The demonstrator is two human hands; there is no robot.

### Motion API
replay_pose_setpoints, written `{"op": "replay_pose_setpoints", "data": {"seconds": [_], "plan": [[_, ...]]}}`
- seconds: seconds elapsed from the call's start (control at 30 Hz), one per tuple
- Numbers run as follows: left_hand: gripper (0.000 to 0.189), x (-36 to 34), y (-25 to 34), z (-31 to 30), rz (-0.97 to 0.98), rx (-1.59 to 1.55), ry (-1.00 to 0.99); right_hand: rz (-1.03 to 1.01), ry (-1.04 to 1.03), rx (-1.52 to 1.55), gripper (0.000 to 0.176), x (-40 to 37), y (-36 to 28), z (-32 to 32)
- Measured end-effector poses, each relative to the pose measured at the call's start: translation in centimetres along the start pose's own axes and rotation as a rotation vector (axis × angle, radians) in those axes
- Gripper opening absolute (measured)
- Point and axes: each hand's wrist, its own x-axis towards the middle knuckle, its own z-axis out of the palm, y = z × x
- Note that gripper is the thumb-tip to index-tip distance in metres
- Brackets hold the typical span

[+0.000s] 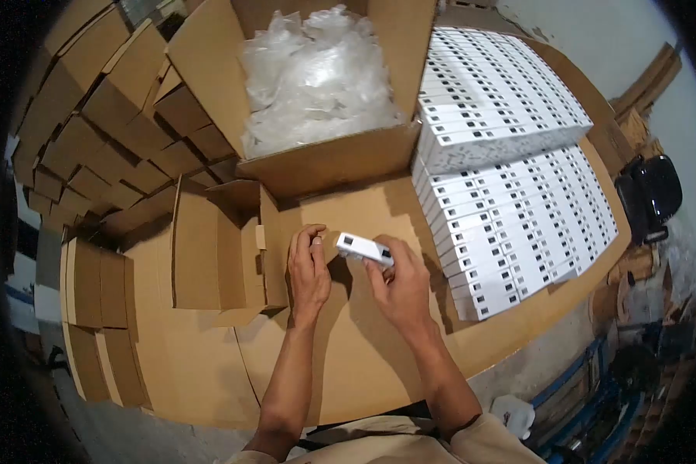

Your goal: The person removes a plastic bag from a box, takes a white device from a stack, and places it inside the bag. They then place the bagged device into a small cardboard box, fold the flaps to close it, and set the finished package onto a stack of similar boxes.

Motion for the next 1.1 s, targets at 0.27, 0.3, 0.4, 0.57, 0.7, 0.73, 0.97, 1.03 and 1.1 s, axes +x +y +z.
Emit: {"op": "replay_pose_setpoints", "data": {"seconds": [0.27, 0.3, 0.4, 0.57, 0.7, 0.73, 0.97, 1.03, 1.1], "plan": [[0.035, 2.9, 0.2, 0.6, -0.213, -0.265, 0.032, -0.105, -0.132, 0.139, 0.028, 5.9, 3.8, 3.0], [0.032, 3.2, -1.4, 1.3, -0.135, -0.240, 0.076, -0.165, -0.130, 0.193, 0.026, 6.0, 4.6, 3.5], [0.030, 3.5, -2.3, 0.9, -0.200, -0.339, -0.032, -0.127, -0.158, 0.317, 0.023, 6.1, 6.5, 4.3], [0.041, 3.4, -1.2, 1.2, -0.120, -0.518, 0.028, -0.020, -0.118, 0.514, 0.026, 6.1, 8.9, 5.9], [0.042, 3.3, -2.4, 1.3, -0.018, -0.313, 0.041, -0.019, -0.078, 0.318, 0.035, 6.3, 9.2, 5.3], [0.042, 3.3, -2.9, 1.4, 0.039, -0.246, 0.048, -0.023, -0.059, 0.240, 0.036, 6.4, 9.1, 5.0], [0.037, 2.7, -3.2, 1.4, -0.039, -0.119, 0.001, -0.033, -0.107, 0.242, 0.042, 6.5, 8.8, 4.3], [0.036, 2.8, -2.7, 1.1, -0.046, -0.079, -0.015, -0.076, -0.097, 0.229, 0.041, 6.6, 9.0, 4.4], [0.036, 2.7, -2.3, 1.0, -0.048, -0.071, -0.011, -0.052, -0.118, 0.214, 0.041, 6.6, 9.2, 4.4]]}}
